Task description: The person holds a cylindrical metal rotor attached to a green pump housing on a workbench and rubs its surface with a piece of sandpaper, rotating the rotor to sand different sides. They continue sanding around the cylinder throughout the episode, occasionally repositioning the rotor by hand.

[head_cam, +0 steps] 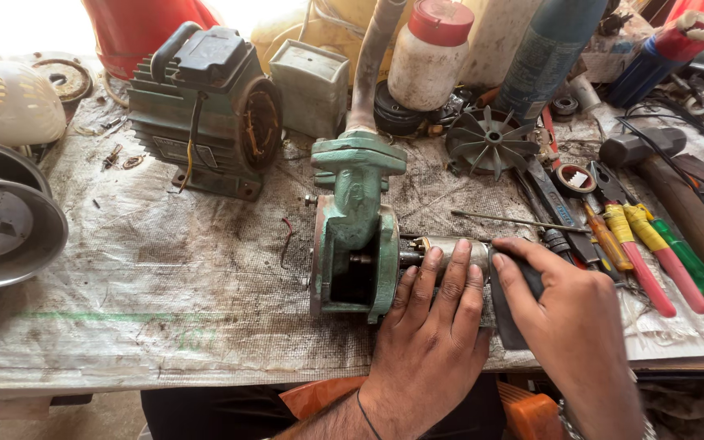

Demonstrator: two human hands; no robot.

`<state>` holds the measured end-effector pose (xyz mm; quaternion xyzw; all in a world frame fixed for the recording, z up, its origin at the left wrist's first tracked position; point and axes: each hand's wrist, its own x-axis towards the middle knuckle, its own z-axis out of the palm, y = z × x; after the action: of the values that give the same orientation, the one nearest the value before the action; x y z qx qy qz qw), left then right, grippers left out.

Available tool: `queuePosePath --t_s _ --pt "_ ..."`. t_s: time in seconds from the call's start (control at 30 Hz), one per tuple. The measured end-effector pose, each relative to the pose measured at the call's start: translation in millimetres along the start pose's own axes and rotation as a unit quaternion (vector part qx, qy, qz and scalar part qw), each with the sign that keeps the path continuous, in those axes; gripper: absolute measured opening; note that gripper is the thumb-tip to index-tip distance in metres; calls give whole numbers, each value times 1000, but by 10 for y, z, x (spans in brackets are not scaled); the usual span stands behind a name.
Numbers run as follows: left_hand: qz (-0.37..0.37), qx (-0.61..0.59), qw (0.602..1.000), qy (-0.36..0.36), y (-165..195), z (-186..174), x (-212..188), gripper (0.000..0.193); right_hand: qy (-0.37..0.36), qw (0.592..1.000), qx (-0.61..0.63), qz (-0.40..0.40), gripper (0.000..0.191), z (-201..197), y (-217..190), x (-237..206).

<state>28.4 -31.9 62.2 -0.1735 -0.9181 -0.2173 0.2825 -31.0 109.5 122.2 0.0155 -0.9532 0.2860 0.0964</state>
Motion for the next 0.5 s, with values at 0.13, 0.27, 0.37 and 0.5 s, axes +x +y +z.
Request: queuePosePath --t_s 0.13,0.27,0.37,0.5 --pt "-2 -4 1000 -2 -5 8 13 63 16 999 22 -46 27 -18 13 7" --pt "-3 3 1000 -2 -2 21 37 62 21 997 34 -60 27 -42 29 28" --pt "-4 -1 1000 -7 -6 27 47 63 -10 1000 11 -9 28 -49 14 48" --pt "-6 12 1000 -1 11 45 55 61 76 983 89 -138 24 -45 -10 57"
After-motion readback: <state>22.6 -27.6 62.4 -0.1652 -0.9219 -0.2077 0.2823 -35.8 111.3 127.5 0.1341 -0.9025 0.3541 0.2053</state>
